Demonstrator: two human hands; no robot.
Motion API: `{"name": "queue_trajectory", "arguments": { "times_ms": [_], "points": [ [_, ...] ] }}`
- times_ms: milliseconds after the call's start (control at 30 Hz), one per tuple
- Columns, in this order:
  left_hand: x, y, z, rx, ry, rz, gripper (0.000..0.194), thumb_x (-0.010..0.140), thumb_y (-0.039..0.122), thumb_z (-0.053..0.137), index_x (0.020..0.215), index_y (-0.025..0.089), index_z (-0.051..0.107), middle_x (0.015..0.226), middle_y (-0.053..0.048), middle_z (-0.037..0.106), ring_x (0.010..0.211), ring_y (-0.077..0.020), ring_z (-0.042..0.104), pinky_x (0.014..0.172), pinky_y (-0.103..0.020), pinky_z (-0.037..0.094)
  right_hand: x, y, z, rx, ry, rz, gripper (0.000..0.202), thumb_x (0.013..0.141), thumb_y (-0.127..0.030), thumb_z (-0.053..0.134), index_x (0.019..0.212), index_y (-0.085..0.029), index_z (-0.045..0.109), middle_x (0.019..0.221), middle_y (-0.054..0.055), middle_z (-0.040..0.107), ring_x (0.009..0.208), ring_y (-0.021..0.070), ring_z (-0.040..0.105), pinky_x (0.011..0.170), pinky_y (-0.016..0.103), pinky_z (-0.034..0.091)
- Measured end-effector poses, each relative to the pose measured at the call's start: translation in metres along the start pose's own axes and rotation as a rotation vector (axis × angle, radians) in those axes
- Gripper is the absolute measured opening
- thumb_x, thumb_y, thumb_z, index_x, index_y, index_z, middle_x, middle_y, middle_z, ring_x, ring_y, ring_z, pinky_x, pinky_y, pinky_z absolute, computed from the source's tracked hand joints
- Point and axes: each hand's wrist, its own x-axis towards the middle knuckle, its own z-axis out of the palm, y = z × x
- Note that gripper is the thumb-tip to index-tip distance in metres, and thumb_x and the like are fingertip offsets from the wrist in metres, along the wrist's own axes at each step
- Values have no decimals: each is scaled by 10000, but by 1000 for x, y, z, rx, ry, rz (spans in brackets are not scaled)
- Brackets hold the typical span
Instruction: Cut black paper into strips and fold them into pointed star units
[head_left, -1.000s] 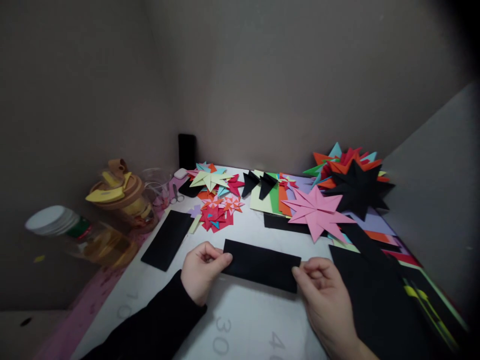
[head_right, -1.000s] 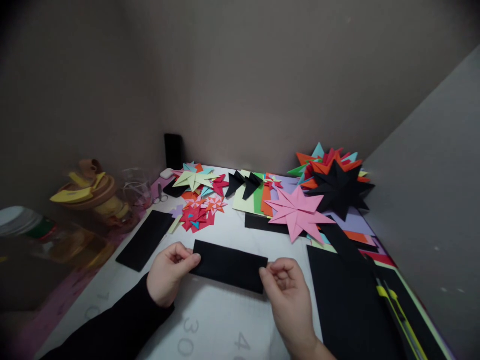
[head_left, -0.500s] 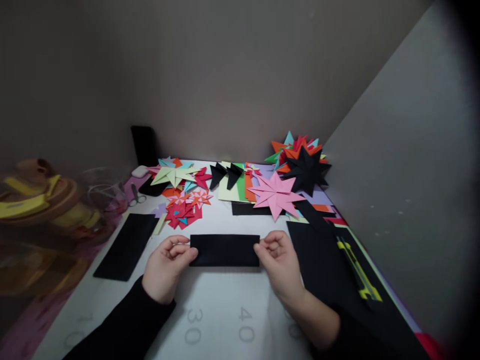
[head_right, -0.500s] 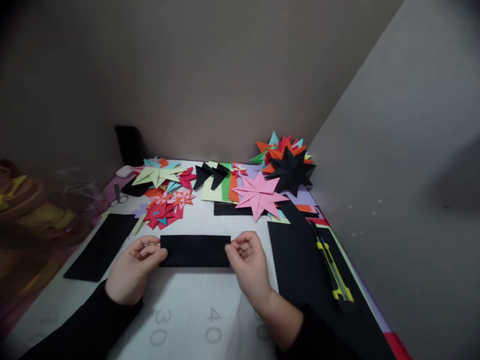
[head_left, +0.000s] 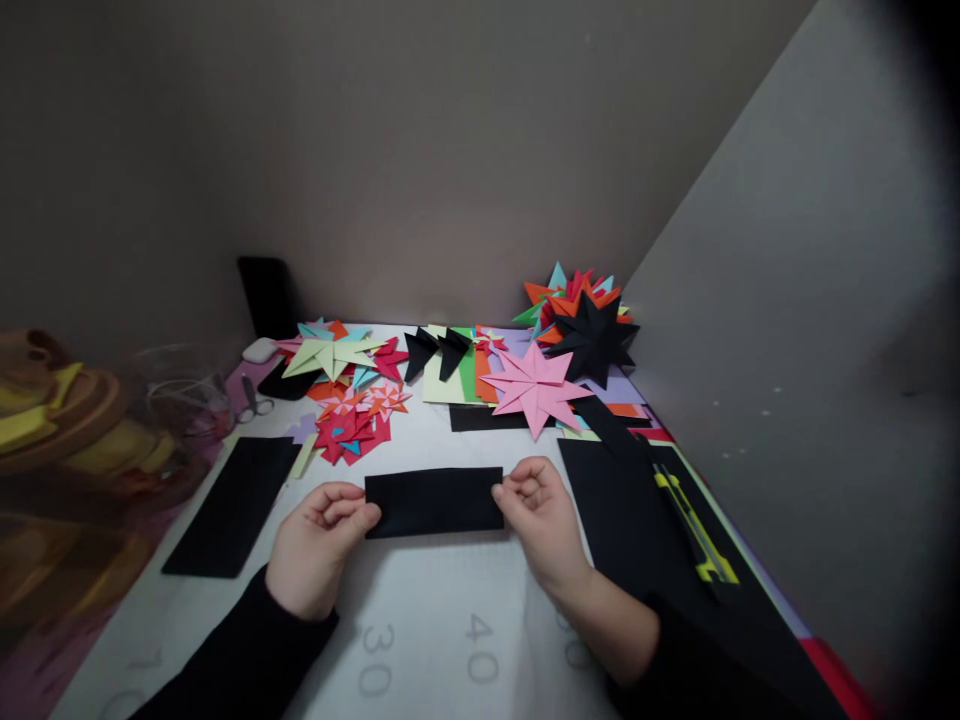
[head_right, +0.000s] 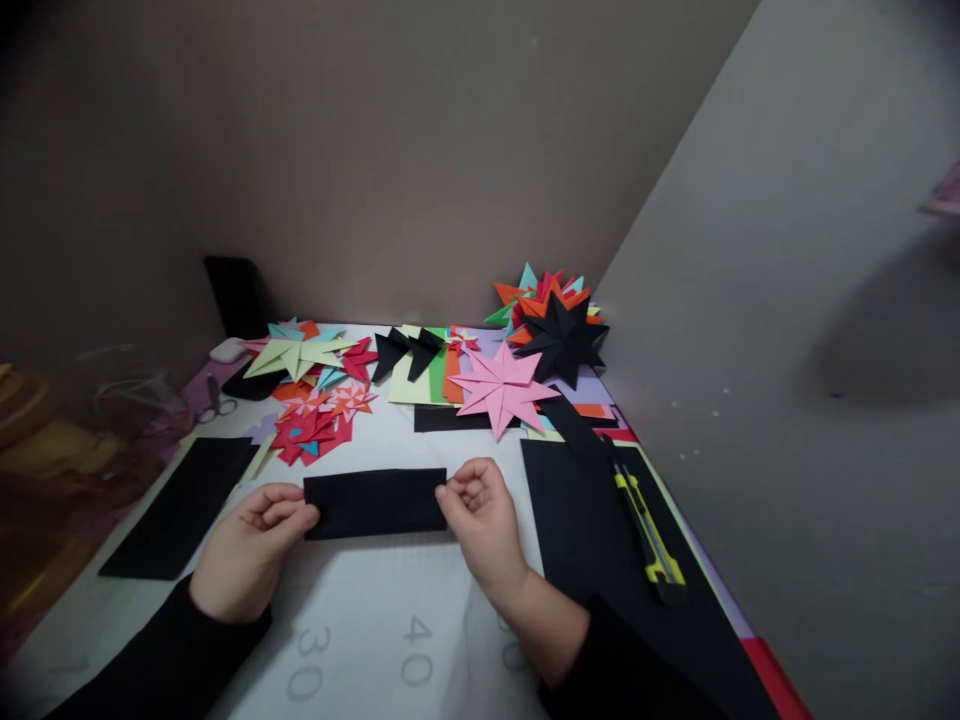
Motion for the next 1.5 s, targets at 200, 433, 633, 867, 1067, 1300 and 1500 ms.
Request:
{"name": "queue_trajectory", "arguments": {
  "times_ms": [200, 433, 633, 867, 1067, 1300, 1500],
  "points": [
    [0, -1, -1, 17, -3, 8, 347, 461, 207, 765, 734, 167, 554, 508, 62, 621, 501, -71, 545, 549, -171, 423, 1, 1, 0, -12, 5, -9, 212, 745, -230, 649, 797, -215, 444, 618, -61, 493, 498, 64, 403, 467, 185, 294],
    [-1, 0, -1, 47, -8, 37, 325, 473, 219, 762, 719, 171, 555, 512, 52, 614, 499, -95, 555, 544, -206, 434, 1, -1, 1, -21, 8, -1, 226, 746, -278, 654, 783, -215, 440, 610, -60, 475, 489, 71, 387, 452, 192, 283],
    [0, 0, -1, 29, -19, 13, 348, 461, 224, 789, 723, 164, 569, 513, 48, 614, 490, -85, 540, 521, -189, 419, 1, -2, 1, -71, 26, -20, 236, 737, -300, 666, 765, -218, 446, 605, -61, 459, 486, 79, 394, 454, 200, 292],
    [2, 1, -5, 130, -158, -22, 277, 484, 267, 805, 665, 140, 638, 522, 29, 594, 479, -83, 507, 500, -197, 395, 3, -2, -5, -189, 34, -118, 176, 754, -243, 656, 742, -214, 483, 642, -36, 505, 566, 103, 469, 519, 220, 363],
    [-1, 9, -2, 237, -161, 66, 233, 522, 314, 778, 553, 154, 612, 443, 35, 541, 438, -84, 456, 460, -198, 356, 1, -3, -3, -234, 40, -167, 182, 751, -244, 657, 713, -214, 481, 668, -23, 524, 610, 124, 514, 576, 246, 410],
    [-6, 10, -3, 317, -74, 167, 202, 533, 317, 769, 606, 173, 646, 475, 16, 590, 460, -117, 517, 479, -216, 397, 3, -4, -1, -218, 52, -153, 210, 753, -249, 653, 708, -217, 450, 641, -33, 479, 569, 110, 468, 530, 237, 380],
    [-1, 4, -5, 253, -95, 143, 228, 505, 312, 789, 592, 166, 636, 493, 18, 587, 466, -112, 509, 484, -218, 396, 8, -5, -1, -90, -40, 6, 265, 739, -307, 659, 819, -230, 419, 564, -67, 497, 461, 85, 399, 445, 209, 299]
  ]
}}
